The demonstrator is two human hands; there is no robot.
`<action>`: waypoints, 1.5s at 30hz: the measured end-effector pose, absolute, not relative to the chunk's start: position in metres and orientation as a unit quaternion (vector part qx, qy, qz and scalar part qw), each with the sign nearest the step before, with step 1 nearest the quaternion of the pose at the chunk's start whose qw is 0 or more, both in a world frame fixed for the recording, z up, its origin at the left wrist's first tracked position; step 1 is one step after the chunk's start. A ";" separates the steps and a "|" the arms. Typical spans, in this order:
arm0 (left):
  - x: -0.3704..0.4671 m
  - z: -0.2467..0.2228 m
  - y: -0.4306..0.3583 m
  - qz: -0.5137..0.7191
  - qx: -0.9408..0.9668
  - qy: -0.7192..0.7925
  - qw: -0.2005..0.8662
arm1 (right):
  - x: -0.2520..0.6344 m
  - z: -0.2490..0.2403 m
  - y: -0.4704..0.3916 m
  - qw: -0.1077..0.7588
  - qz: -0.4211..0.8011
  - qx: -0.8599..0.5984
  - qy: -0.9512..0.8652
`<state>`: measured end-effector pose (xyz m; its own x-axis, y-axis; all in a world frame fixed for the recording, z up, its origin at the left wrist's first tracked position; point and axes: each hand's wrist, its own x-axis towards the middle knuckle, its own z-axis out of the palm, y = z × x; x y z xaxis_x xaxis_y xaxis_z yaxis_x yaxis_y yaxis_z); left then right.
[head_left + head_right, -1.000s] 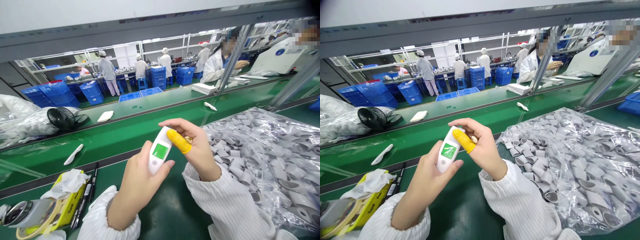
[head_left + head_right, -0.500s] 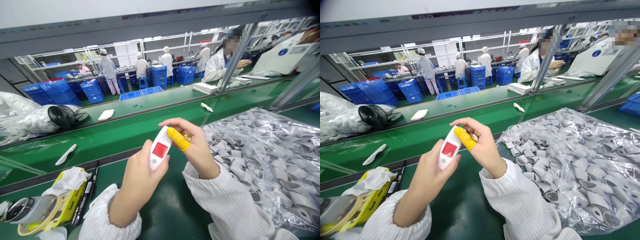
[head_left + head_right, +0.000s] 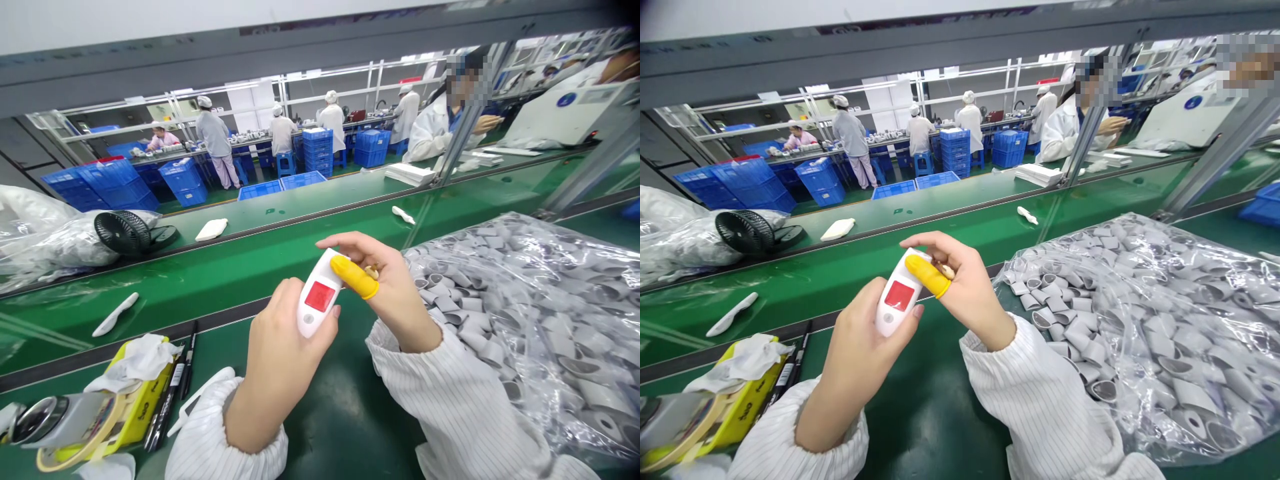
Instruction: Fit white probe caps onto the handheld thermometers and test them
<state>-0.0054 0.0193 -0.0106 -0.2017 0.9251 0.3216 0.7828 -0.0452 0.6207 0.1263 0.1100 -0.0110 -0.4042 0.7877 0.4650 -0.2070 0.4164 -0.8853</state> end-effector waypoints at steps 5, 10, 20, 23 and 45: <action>-0.011 -0.011 0.018 0.461 0.576 0.663 0.126 | 0.140 -0.009 0.115 0.457 0.458 -0.271 -0.712; -0.018 -0.010 0.022 0.594 0.516 0.462 0.410 | 0.146 -0.006 0.109 0.394 0.435 -0.265 -0.765; -0.021 -0.008 0.022 0.633 0.494 0.376 0.462 | 0.136 0.003 0.091 0.469 0.250 -0.244 -0.811; -0.018 -0.009 0.019 0.647 0.505 0.395 0.413 | 0.135 0.004 0.086 0.448 0.189 -0.241 -0.840; -0.032 -0.008 0.028 0.559 0.463 0.418 0.547 | 0.123 -0.010 0.095 0.446 0.058 -0.148 -0.881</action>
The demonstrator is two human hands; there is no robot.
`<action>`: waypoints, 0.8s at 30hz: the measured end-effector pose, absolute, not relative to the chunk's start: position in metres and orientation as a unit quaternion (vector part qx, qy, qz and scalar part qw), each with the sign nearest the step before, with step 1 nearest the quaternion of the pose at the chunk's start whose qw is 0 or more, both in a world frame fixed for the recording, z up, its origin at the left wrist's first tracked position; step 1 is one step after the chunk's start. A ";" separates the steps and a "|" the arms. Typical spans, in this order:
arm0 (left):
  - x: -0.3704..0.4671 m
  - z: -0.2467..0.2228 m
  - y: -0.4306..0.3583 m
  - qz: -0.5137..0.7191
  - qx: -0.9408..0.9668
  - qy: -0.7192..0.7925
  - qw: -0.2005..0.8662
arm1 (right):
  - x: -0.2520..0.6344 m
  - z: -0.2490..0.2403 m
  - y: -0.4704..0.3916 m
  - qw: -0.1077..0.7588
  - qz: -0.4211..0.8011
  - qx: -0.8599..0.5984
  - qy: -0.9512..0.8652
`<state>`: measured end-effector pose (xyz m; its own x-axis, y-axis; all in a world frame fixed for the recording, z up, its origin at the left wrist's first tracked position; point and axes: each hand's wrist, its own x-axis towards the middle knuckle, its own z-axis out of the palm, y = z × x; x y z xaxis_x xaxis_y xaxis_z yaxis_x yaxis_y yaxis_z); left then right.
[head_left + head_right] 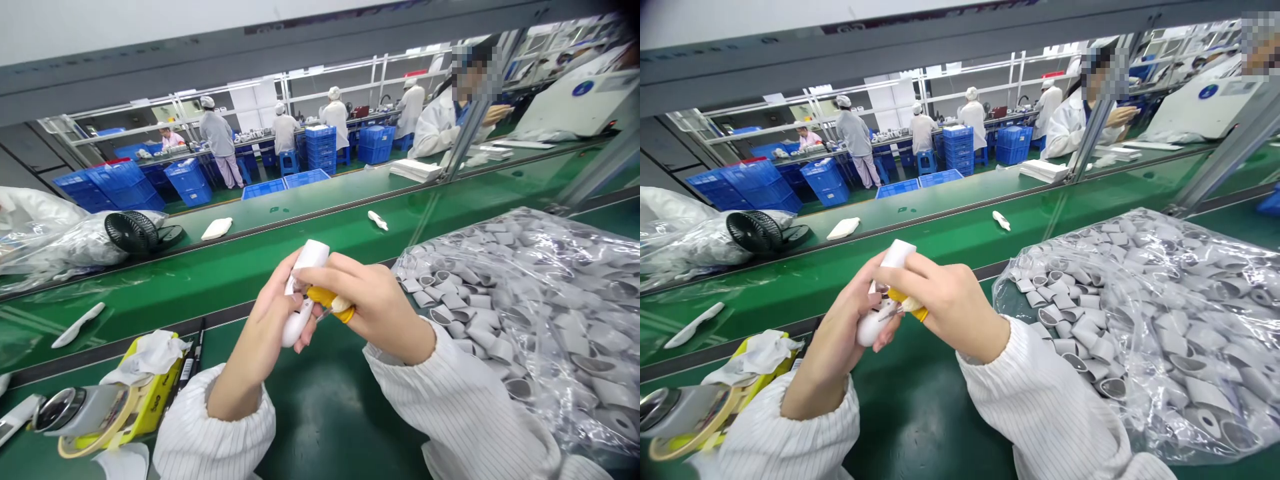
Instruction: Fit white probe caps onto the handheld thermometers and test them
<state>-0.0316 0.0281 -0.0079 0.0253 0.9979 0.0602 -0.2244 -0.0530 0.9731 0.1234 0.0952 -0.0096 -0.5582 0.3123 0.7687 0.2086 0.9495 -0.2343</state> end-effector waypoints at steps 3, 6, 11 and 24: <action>-0.031 -0.009 0.025 0.547 0.467 0.431 0.545 | 0.125 -0.014 0.097 0.418 -0.025 -0.151 -0.895; -0.031 -0.009 0.021 0.532 0.475 0.439 0.546 | 0.123 -0.018 0.099 0.434 -0.027 -0.160 -0.886; -0.030 -0.008 0.020 0.533 0.477 0.426 0.554 | 0.120 -0.015 0.099 0.474 0.092 -0.125 -0.867; -0.027 -0.008 0.017 0.568 0.495 0.403 0.519 | 0.127 -0.001 0.084 0.560 0.374 -0.104 -0.732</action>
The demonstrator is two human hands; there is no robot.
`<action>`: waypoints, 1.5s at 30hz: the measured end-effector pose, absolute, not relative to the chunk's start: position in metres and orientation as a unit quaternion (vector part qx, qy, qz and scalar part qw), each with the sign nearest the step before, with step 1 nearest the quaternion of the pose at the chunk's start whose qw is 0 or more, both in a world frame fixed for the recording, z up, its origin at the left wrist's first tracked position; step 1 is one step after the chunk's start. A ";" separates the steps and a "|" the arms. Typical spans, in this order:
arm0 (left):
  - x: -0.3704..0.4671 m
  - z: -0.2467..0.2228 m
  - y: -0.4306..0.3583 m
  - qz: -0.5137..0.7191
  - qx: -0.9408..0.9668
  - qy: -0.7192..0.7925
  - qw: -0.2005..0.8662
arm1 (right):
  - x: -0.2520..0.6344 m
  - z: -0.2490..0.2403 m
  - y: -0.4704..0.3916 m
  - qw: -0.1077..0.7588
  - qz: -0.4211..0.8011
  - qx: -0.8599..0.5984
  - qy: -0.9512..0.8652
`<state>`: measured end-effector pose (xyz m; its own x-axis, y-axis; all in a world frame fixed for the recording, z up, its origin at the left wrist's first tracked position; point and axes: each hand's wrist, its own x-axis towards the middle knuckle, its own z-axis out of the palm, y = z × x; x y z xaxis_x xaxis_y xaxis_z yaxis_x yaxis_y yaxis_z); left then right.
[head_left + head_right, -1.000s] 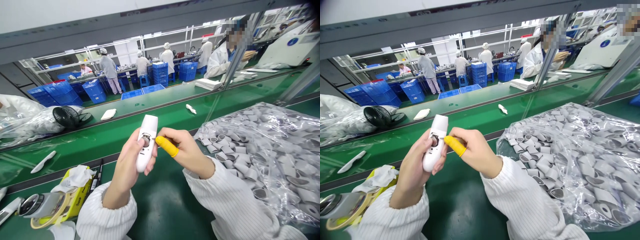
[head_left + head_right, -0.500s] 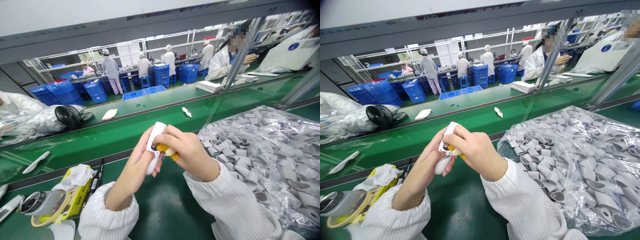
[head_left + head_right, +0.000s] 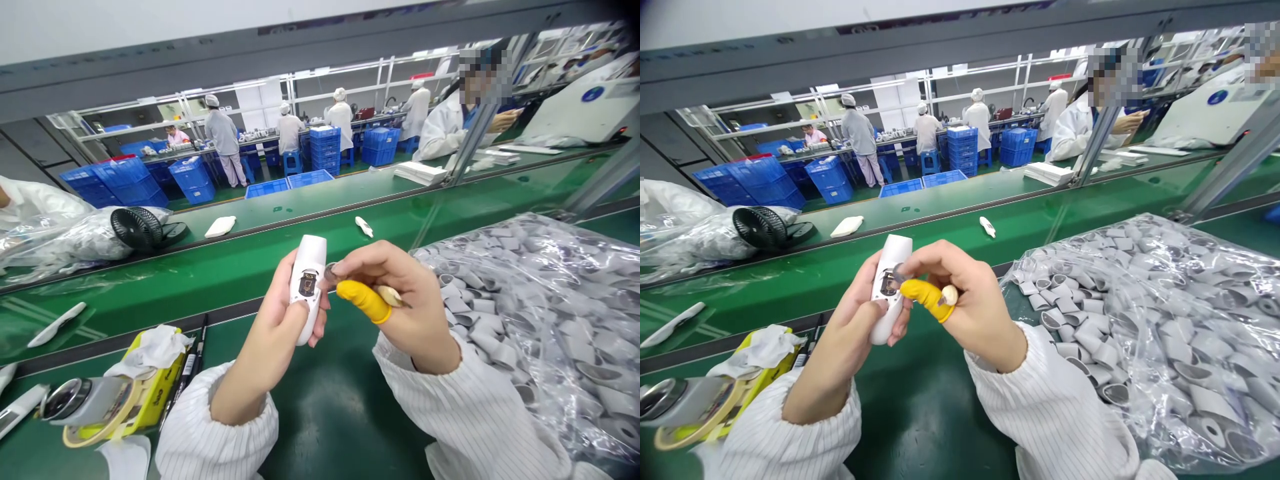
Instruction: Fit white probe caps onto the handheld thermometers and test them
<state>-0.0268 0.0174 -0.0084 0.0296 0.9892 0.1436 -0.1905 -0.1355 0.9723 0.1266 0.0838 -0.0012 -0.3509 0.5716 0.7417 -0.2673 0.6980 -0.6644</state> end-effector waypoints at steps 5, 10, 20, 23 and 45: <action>-0.025 -0.006 0.015 0.568 0.484 0.425 0.512 | 0.126 -0.005 0.077 0.588 0.184 -0.105 -0.781; -0.020 -0.006 0.012 0.584 0.477 0.451 0.478 | 0.116 -0.012 0.076 0.615 0.021 -0.097 -0.783; -0.015 -0.017 0.013 0.606 0.495 0.480 0.398 | 0.108 -0.018 0.080 0.581 0.170 -0.129 -0.786; -0.016 -0.020 0.011 0.598 0.535 0.482 0.351 | 0.105 -0.014 0.085 0.537 0.459 -0.155 -0.691; -0.018 -0.010 0.015 0.615 0.479 0.399 0.483 | 0.140 -0.011 0.092 0.408 0.325 -0.302 -0.798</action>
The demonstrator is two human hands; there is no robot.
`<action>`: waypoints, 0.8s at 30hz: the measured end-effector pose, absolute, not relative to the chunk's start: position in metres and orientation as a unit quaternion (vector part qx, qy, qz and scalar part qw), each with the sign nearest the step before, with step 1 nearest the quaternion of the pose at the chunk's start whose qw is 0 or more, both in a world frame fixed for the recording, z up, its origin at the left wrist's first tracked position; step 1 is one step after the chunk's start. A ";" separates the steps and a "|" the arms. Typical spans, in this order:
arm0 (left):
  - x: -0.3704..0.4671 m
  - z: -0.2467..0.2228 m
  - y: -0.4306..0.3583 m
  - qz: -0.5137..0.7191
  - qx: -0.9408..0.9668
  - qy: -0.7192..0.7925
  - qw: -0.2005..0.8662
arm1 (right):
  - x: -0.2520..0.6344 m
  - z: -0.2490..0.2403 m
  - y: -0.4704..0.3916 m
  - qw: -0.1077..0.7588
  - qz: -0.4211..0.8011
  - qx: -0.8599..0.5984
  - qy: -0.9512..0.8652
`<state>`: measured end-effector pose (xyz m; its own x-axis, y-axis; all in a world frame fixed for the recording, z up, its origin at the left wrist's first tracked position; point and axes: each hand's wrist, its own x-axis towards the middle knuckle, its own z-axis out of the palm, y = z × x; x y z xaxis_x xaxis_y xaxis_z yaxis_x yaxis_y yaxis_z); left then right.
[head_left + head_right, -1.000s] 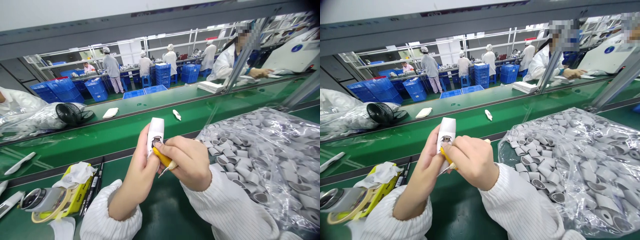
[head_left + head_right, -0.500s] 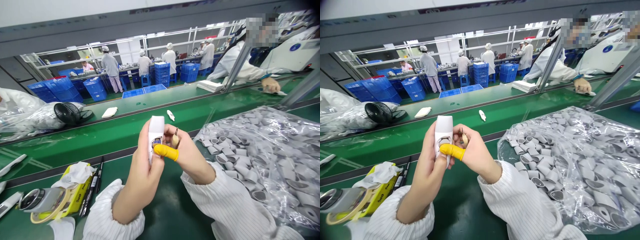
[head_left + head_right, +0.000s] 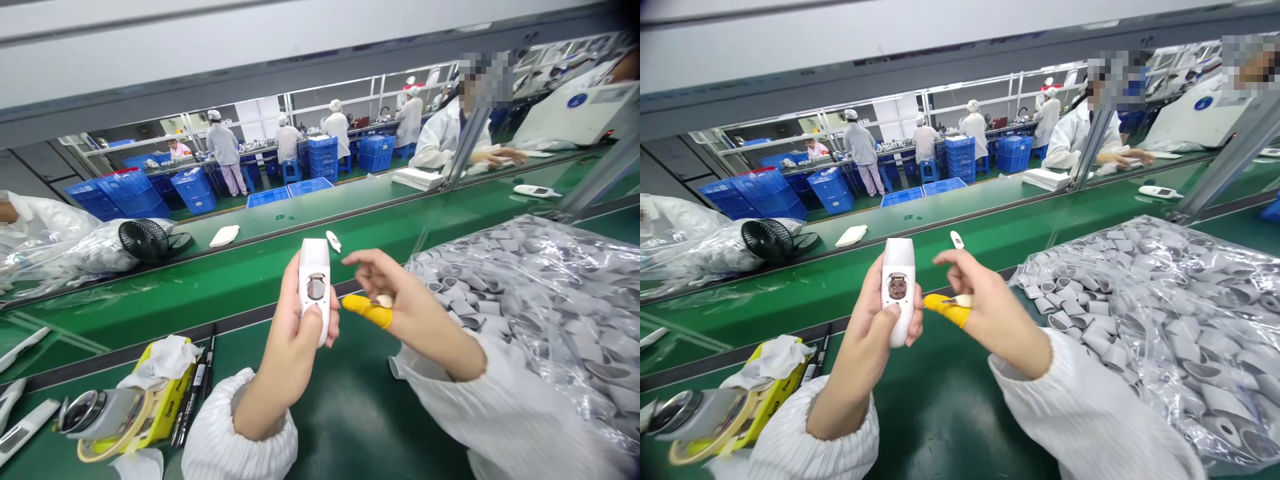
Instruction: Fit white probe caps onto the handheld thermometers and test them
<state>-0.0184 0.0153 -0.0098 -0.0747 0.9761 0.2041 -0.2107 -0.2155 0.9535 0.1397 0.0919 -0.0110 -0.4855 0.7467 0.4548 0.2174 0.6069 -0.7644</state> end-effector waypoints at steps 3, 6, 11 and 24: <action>-0.023 -0.007 0.016 0.622 0.471 0.374 0.501 | 0.173 -0.023 0.095 0.200 0.090 -0.468 -0.856; -0.024 -0.007 0.017 0.620 0.467 0.381 0.502 | 0.196 -0.050 0.096 -0.025 0.006 -0.556 -0.831; -0.024 -0.013 0.024 0.592 0.474 0.455 0.468 | 0.215 -0.098 0.096 -0.099 0.015 -0.588 -0.802; -0.059 -0.068 0.098 0.313 0.573 0.754 0.069 | 0.232 -0.119 0.100 -0.025 0.070 -0.560 -0.825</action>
